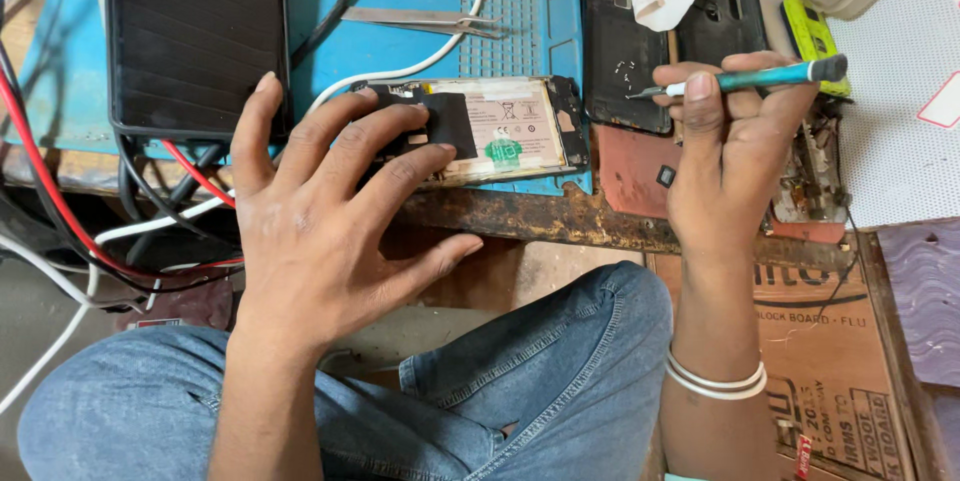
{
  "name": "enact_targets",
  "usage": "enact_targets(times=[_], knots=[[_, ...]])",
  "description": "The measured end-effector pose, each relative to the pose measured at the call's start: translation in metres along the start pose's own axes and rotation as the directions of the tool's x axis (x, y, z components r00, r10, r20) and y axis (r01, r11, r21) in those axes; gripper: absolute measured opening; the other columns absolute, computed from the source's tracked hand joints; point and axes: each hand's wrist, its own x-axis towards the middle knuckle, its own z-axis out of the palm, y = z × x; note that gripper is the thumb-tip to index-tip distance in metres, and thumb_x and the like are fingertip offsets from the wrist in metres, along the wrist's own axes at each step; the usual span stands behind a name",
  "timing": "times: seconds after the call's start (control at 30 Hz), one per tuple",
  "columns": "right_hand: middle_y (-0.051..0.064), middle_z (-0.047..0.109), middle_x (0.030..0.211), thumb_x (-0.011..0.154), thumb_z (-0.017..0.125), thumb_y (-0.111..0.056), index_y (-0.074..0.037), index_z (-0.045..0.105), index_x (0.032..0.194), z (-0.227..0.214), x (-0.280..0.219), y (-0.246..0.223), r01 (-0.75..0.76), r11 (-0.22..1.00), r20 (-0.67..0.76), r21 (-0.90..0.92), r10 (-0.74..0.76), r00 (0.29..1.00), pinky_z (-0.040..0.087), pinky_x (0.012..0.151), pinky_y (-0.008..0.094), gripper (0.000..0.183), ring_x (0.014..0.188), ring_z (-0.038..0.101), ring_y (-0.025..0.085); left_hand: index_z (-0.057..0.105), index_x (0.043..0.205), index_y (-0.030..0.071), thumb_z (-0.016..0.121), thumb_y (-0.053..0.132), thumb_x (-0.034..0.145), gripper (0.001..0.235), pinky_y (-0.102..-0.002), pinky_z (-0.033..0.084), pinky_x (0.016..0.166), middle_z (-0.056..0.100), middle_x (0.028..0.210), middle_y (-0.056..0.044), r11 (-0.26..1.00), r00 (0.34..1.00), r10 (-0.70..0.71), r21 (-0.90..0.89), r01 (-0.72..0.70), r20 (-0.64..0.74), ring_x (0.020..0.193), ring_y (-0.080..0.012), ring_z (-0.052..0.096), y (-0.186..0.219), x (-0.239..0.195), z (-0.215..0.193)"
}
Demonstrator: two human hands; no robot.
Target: The person works on a disassembled smartphone, using a screwdriver to remove and reinsert screws around the camera module and battery area. They also peel and reapply small adhesive strips on the battery and internal frame. The phone remains open throughout the clip.
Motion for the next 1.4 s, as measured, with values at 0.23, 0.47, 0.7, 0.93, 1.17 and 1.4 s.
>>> enact_targets(times=[0.23, 0.47, 0.7, 0.93, 1.17, 1.4], knots=[[0.017, 0.069, 0.111, 0.125, 0.057, -0.02, -0.006, 0.037, 0.128, -0.001, -0.001, -0.002, 0.058, 0.998, -0.027, 0.024, -0.057, 0.998, 0.058, 0.087, 0.026, 0.025, 0.1, 0.071, 0.018, 0.074, 0.122, 0.016, 0.078, 0.06, 0.087, 0.056, -0.06, 0.016, 0.124, 0.066, 0.133, -0.005, 0.999, 1.0, 0.001, -0.035, -0.002, -0.026, 0.135, -0.0296, 0.055, 0.0, -0.001, -0.001], [0.021, 0.07, 0.105, 0.125, 0.061, -0.018, -0.004, 0.046, 0.13, 0.034, -0.031, -0.053, -0.043, 0.883, -0.029, 0.467, 0.064, 0.997, 0.059, 0.08, 0.033, 0.021, 0.093, 0.071, 0.024, 0.074, 0.124, 0.015, 0.081, 0.055, 0.091, 0.053, -0.056, 0.019, 0.127, 0.068, 0.13, -0.003, 0.987, 0.993, -0.024, -0.163, 0.005, -0.116, 0.135, -0.0275, 0.057, -0.002, -0.005, -0.005], [0.024, 0.072, 0.105, 0.121, 0.062, -0.016, -0.005, 0.048, 0.13, 0.081, -0.052, -0.073, -0.111, 0.824, 0.056, 0.556, 0.096, 0.994, 0.062, 0.087, 0.036, 0.02, 0.095, 0.073, 0.026, 0.076, 0.117, 0.016, 0.088, 0.037, 0.09, 0.037, -0.056, 0.026, 0.128, 0.072, 0.119, 0.001, 0.962, 0.987, -0.014, -0.27, -0.03, -0.161, 0.13, -0.0263, 0.06, -0.008, -0.009, -0.007], [0.025, 0.072, 0.107, 0.119, 0.063, -0.015, -0.004, 0.048, 0.132, 0.086, -0.054, -0.079, -0.117, 0.804, 0.045, 0.583, 0.111, 0.993, 0.061, 0.089, 0.037, 0.022, 0.096, 0.072, 0.027, 0.079, 0.105, 0.018, 0.087, 0.03, 0.088, 0.021, -0.055, 0.028, 0.124, 0.074, 0.107, 0.004, 0.968, 0.982, -0.028, -0.25, -0.021, -0.189, 0.123, -0.0233, 0.063, -0.004, -0.004, -0.007], [0.026, 0.071, 0.107, 0.119, 0.063, -0.014, -0.003, 0.048, 0.131, 0.085, -0.059, -0.075, -0.117, 0.798, 0.051, 0.591, 0.107, 0.993, 0.061, 0.092, 0.037, 0.022, 0.099, 0.072, 0.027, 0.079, 0.097, 0.019, 0.087, 0.028, 0.087, 0.016, -0.055, 0.029, 0.123, 0.074, 0.1, 0.006, 0.971, 0.98, -0.023, -0.237, -0.024, -0.196, 0.12, -0.0227, 0.064, -0.005, -0.007, -0.003], [0.025, 0.07, 0.107, 0.118, 0.063, -0.012, -0.002, 0.048, 0.13, 0.085, -0.06, -0.077, -0.103, 0.799, 0.044, 0.592, 0.096, 0.994, 0.062, 0.091, 0.038, 0.021, 0.099, 0.073, 0.026, 0.08, 0.095, 0.019, 0.087, 0.026, 0.086, 0.013, -0.056, 0.029, 0.123, 0.075, 0.099, 0.007, 0.97, 0.98, -0.021, -0.242, -0.028, -0.196, 0.118, -0.0236, 0.064, -0.004, -0.005, -0.004]])
